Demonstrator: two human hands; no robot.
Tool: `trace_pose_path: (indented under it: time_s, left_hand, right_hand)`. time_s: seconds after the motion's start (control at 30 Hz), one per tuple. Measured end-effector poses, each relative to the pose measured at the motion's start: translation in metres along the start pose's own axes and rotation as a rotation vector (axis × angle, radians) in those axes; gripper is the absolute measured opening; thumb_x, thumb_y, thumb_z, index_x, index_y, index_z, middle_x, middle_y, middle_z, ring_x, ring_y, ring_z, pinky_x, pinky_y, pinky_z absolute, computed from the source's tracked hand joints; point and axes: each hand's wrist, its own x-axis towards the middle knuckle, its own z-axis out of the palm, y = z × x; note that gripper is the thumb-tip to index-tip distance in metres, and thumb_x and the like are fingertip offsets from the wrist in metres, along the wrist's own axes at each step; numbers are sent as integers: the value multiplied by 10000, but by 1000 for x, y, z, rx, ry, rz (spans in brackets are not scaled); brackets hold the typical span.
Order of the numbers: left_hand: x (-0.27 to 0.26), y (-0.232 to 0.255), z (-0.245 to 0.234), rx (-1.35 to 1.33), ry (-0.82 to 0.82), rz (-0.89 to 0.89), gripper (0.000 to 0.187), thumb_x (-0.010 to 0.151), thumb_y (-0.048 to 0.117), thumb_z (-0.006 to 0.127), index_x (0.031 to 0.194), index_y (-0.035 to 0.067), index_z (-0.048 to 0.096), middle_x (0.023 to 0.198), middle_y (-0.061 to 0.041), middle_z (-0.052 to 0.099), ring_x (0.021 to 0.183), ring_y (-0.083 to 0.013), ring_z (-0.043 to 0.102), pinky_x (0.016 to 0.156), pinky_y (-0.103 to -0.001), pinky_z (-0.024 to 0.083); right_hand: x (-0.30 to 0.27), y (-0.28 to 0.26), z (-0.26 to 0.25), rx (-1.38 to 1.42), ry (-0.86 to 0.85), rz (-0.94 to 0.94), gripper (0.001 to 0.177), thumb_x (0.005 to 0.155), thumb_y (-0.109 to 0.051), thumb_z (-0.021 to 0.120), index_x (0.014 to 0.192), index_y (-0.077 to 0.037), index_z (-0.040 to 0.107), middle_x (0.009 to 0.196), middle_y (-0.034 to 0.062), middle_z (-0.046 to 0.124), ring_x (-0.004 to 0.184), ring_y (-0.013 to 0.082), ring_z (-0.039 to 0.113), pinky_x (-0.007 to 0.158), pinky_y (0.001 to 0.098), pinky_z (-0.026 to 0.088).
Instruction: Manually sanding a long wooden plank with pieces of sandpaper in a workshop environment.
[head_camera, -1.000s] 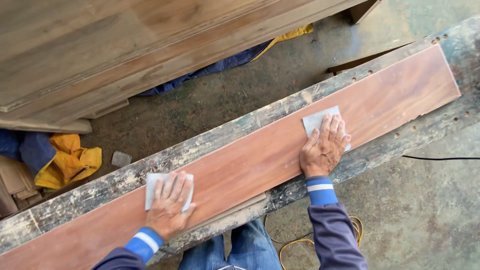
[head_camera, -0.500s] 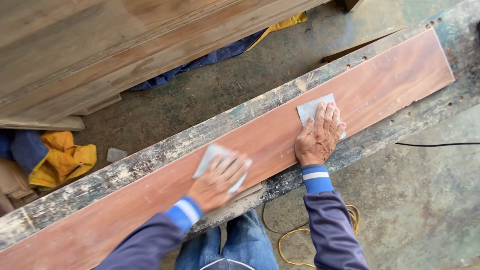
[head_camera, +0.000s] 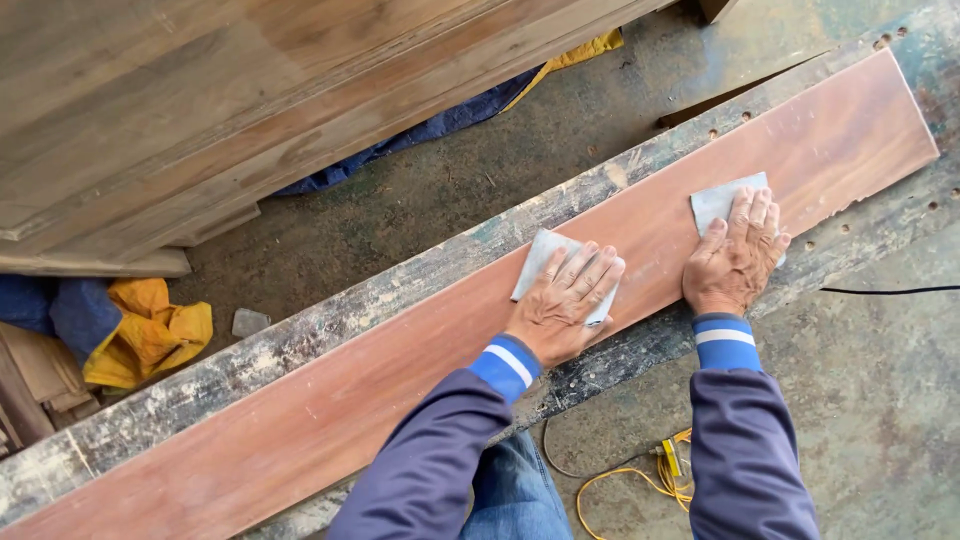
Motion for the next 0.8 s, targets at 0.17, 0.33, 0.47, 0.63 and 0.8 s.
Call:
trace_pose_path:
  time_s: [0.17,0.33,0.47,0.63,0.8]
  left_hand:
    - [-103,-39,-59,54,36,-167,675,1013,483,514,1582,139,393,1632,-135,396,1527,-314,334,1278,-520,188]
    - [-236,-65,-97,190,-113,-458,718,990,522,478,1577,127,355,1660,-135,299,1539,-310,238,1239,-540,113]
    - [-185,-47,-85,198,-23,-417,744,978,508,485,1565,65,369,1631,-167,341,1525,-357,261,1236,-569,151]
    - [-27,-16,-33,240,37,-99,694,1008,480,522,1527,22,466,1553,-184,479,1466,-364,398,1239,-564,212]
    - [-2,9,-17,18,5,-74,695,1023,435,511,1603,72,384,1663,-91,393,1563,-261,336,1311,-476,195]
  right_hand:
    - [-1,4,4,7,3,-30,575,1103,-279,417,1617,-21,402,1698,222,313,1576,400,237,1261,593,90]
    - [1,2,1,29,33,-8,578,1093,-283,419,1619,-42,411,1698,205,319,1573,387,238,1263,594,89]
    - [-3,5,5,-5,20,2,580,1094,-281,416,1617,-32,406,1693,210,314,1568,387,234,1246,607,81]
    - [1,5,6,-34,32,-4,579,1098,-284,414,1620,-34,404,1698,204,306,1575,382,237,1261,593,90]
    - [-1,7,6,6,3,-5,580,1102,-279,400,1628,-35,393,1701,200,297,1570,382,225,1256,599,85]
